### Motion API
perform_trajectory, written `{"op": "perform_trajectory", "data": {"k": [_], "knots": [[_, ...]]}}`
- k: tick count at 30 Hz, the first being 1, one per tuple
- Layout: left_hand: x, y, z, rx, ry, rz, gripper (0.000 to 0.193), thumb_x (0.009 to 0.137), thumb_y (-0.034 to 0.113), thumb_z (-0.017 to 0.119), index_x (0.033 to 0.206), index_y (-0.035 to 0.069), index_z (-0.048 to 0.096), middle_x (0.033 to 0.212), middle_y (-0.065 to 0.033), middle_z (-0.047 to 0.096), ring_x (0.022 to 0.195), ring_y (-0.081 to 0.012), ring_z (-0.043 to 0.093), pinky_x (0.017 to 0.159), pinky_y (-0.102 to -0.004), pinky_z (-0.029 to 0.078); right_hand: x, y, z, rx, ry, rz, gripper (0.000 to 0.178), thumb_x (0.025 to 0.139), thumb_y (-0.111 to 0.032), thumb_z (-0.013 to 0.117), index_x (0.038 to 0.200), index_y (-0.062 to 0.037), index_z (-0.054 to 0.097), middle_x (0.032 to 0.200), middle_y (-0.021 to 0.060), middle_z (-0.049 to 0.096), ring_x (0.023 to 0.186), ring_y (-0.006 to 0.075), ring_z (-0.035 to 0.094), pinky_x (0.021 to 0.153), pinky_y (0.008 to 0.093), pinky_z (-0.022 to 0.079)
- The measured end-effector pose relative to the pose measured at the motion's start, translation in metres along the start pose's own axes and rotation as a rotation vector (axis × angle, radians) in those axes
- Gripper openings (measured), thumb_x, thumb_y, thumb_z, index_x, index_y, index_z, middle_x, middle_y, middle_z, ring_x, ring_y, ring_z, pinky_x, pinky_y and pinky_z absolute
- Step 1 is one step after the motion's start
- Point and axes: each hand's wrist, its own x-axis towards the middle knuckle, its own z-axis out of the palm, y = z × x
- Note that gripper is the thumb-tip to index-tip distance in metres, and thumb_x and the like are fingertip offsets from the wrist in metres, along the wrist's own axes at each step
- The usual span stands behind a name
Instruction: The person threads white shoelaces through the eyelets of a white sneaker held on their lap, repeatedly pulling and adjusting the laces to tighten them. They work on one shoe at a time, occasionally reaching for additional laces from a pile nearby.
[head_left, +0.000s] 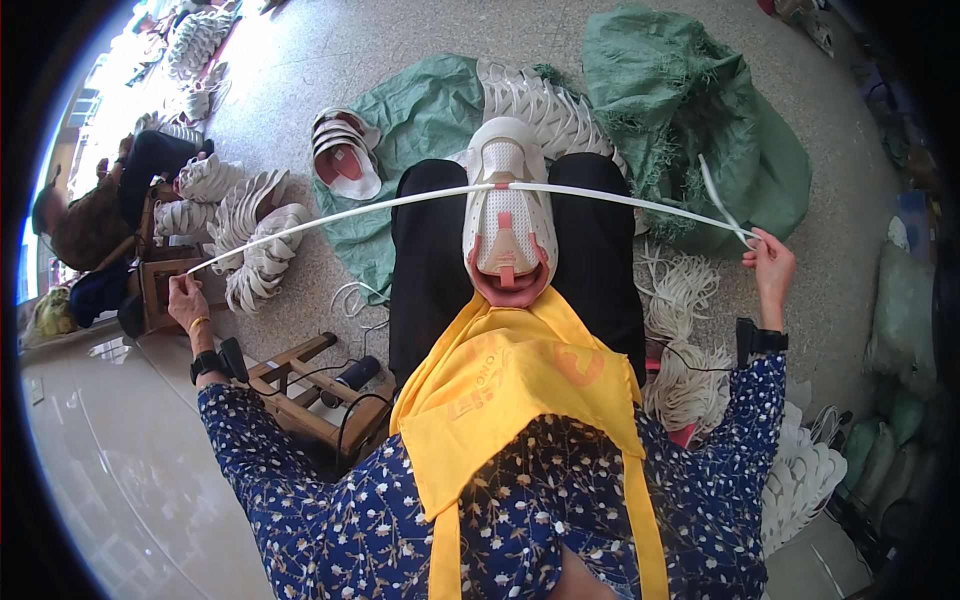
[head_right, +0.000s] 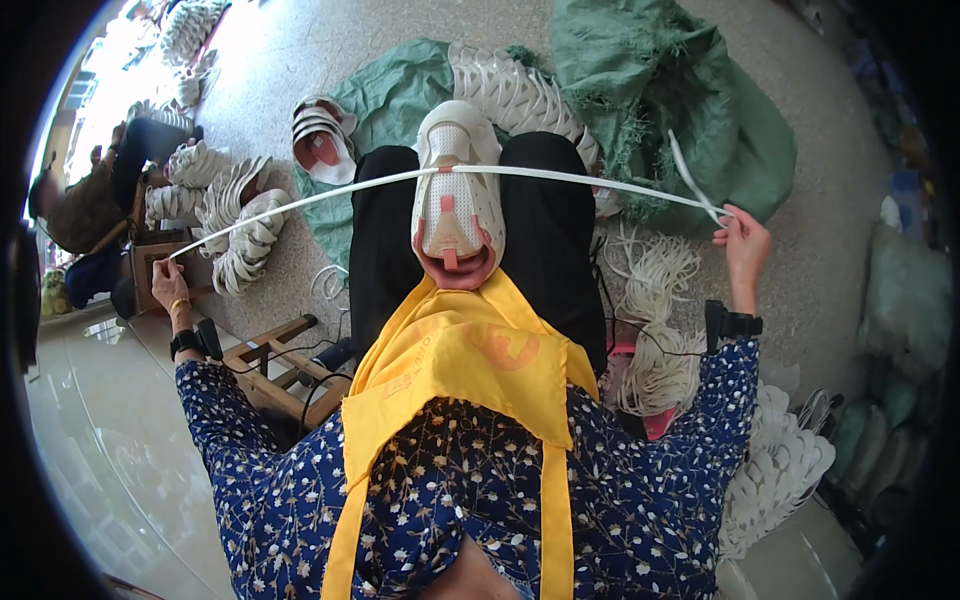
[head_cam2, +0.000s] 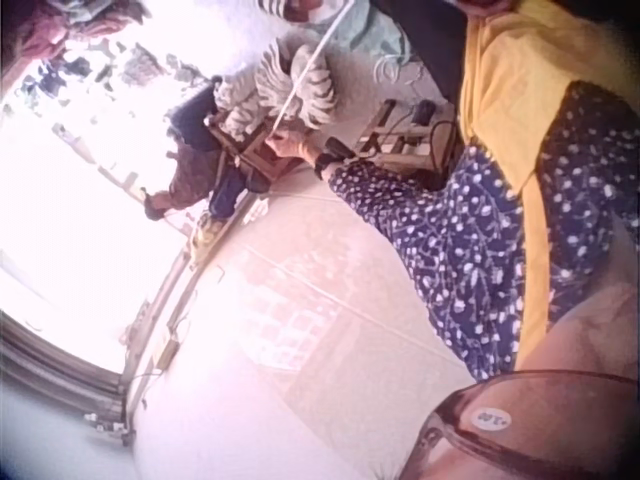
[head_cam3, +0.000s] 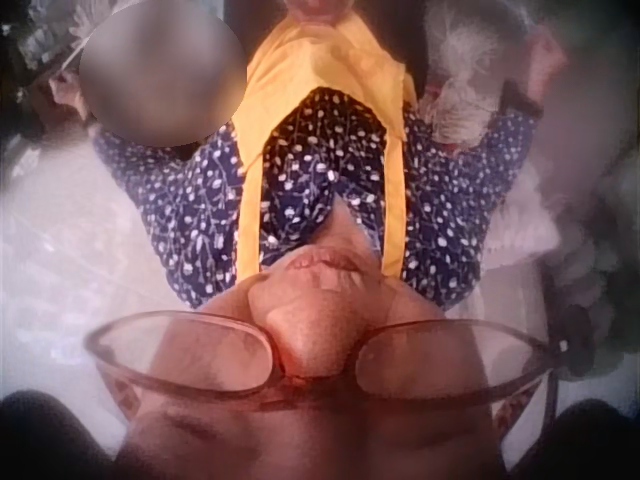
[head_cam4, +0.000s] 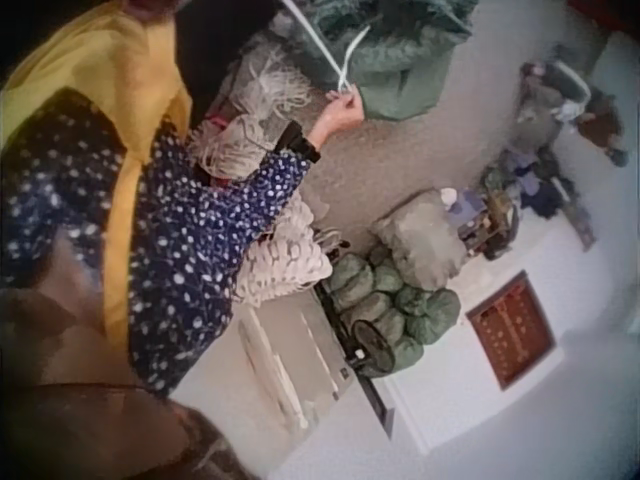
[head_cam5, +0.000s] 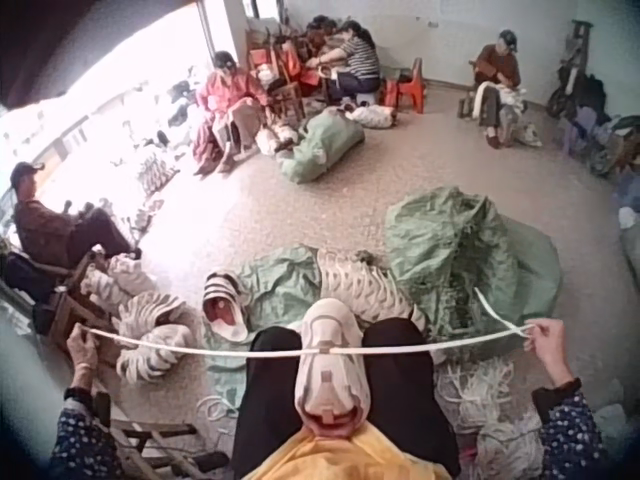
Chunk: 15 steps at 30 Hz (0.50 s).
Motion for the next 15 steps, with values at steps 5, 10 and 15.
{"op": "perform_trajectory", "data": {"k": [5, 10, 15], "knots": [[0.007, -0.023, -0.020, 0.074, 0.053, -0.044, 0.018, 0.103, 0.025, 0.062, 0.100, 0.007, 0.064, 0.079, -0.0068, 0.074, 0.074, -0.0215, 0.072, 0.071, -0.0367, 0.055, 0.006, 0.001, -0.023, -0.160, 0.033, 0.025, 0.027, 0.101, -0.002, 0.053, 0.120, 0.0023, 0.073, 0.091, 0.0132, 0.075, 0.064, 0.0151, 0.070, 0.058, 0.0287, 0.060], [0.010, -0.044, -0.041, 0.098, 0.054, -0.051, 0.021, 0.103, 0.028, 0.062, 0.101, 0.008, 0.066, 0.079, -0.0055, 0.074, 0.077, -0.0203, 0.073, 0.071, -0.0366, 0.055, 0.011, 0.007, -0.045, -0.297, 0.023, 0.045, 0.027, 0.101, -0.003, 0.054, 0.120, 0.0023, 0.073, 0.090, 0.0130, 0.075, 0.061, 0.0144, 0.069, 0.057, 0.0285, 0.059], [0.010, -0.045, -0.042, 0.047, -0.007, -0.075, 0.021, 0.103, 0.029, 0.063, 0.098, 0.009, 0.064, 0.079, -0.0039, 0.073, 0.075, -0.0183, 0.071, 0.069, -0.0353, 0.054, 0.019, 0.031, -0.082, -0.338, 0.073, 0.114, 0.028, 0.101, -0.003, 0.053, 0.120, 0.0016, 0.073, 0.090, 0.0123, 0.075, 0.060, 0.0148, 0.069, 0.056, 0.0288, 0.059]]}}
